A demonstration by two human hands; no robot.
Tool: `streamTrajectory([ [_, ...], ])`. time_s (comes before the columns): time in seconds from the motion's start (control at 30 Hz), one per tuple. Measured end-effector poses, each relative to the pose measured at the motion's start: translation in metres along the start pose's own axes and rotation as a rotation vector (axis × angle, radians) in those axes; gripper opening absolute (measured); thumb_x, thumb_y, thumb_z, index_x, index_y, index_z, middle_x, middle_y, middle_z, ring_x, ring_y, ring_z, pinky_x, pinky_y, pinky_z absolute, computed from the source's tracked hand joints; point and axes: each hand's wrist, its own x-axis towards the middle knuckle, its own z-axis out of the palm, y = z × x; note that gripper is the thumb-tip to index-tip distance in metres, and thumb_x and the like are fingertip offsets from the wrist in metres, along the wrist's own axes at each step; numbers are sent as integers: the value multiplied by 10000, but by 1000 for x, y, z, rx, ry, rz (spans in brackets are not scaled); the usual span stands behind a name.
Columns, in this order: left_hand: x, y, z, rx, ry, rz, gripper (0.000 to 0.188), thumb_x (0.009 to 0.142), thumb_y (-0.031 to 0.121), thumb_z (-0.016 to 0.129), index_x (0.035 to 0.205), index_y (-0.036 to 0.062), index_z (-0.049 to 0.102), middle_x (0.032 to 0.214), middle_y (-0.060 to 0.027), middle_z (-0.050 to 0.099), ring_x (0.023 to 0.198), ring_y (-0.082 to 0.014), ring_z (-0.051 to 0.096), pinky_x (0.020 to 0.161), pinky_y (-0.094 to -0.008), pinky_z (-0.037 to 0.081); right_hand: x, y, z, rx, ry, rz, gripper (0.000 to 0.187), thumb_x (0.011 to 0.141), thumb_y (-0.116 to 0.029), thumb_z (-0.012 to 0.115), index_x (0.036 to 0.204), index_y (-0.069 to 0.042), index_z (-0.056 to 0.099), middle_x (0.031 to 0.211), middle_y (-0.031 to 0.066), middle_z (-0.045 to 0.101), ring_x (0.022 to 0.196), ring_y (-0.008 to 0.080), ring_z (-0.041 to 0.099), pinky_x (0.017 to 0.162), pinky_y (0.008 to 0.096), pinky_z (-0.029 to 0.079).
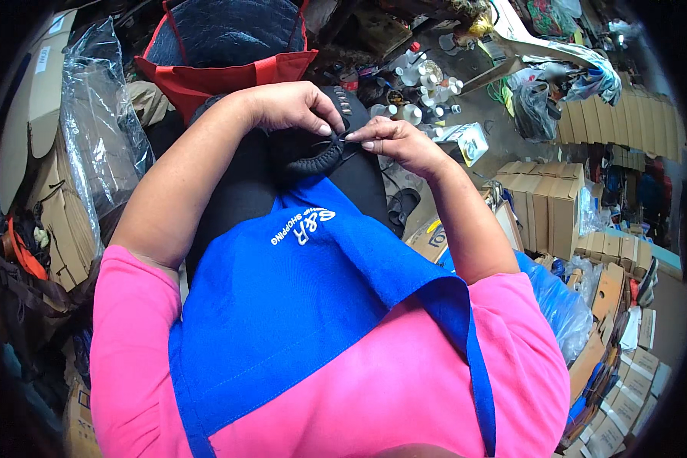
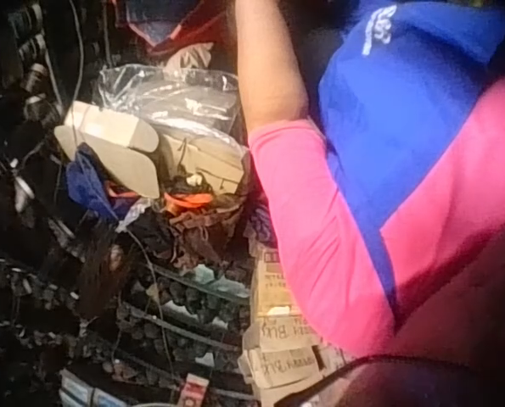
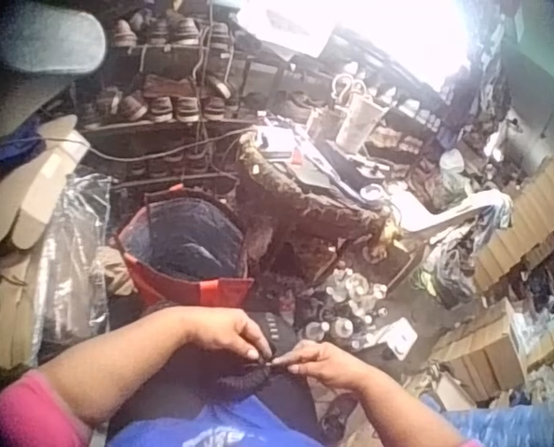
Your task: Sewing the sole of a black sneaker using a needle and thread.
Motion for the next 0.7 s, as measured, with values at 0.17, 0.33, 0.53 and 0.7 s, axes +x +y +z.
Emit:
streamTrajectory([
  [0.17,2,1,2,29,34,-34,301,803,80,671,1098,23,666,974,-55,680,921,-141,612,883,-280,454,1,-4,10,9,41,-11,267,831,-98,654,1092,-132,701,865,-10,556,831,109,521,777,244,431],
  [0.33,-5,6,10,103,186,-16,226,781,22,621,1002,3,660,933,-58,651,870,-149,603,833,-298,465,4,-31,35,-315,308,-151,159,772,-113,718,930,-101,712,795,38,589,793,152,593,713,289,480],
  [0.53,-56,17,37,370,677,75,418,713,-125,432,1054,6,635,898,-79,507,765,-177,545,726,-291,466,-11,-34,38,-466,350,-157,205,775,-85,679,973,-135,699,807,61,541,787,220,566,694,330,461],
  [0.7,-75,17,81,426,834,18,286,735,-64,594,982,51,681,766,-80,529,699,-196,552,681,-313,470,-22,-31,58,-798,443,-249,364,764,-74,650,1111,-186,661,795,68,512,800,258,519,726,370,394],
])
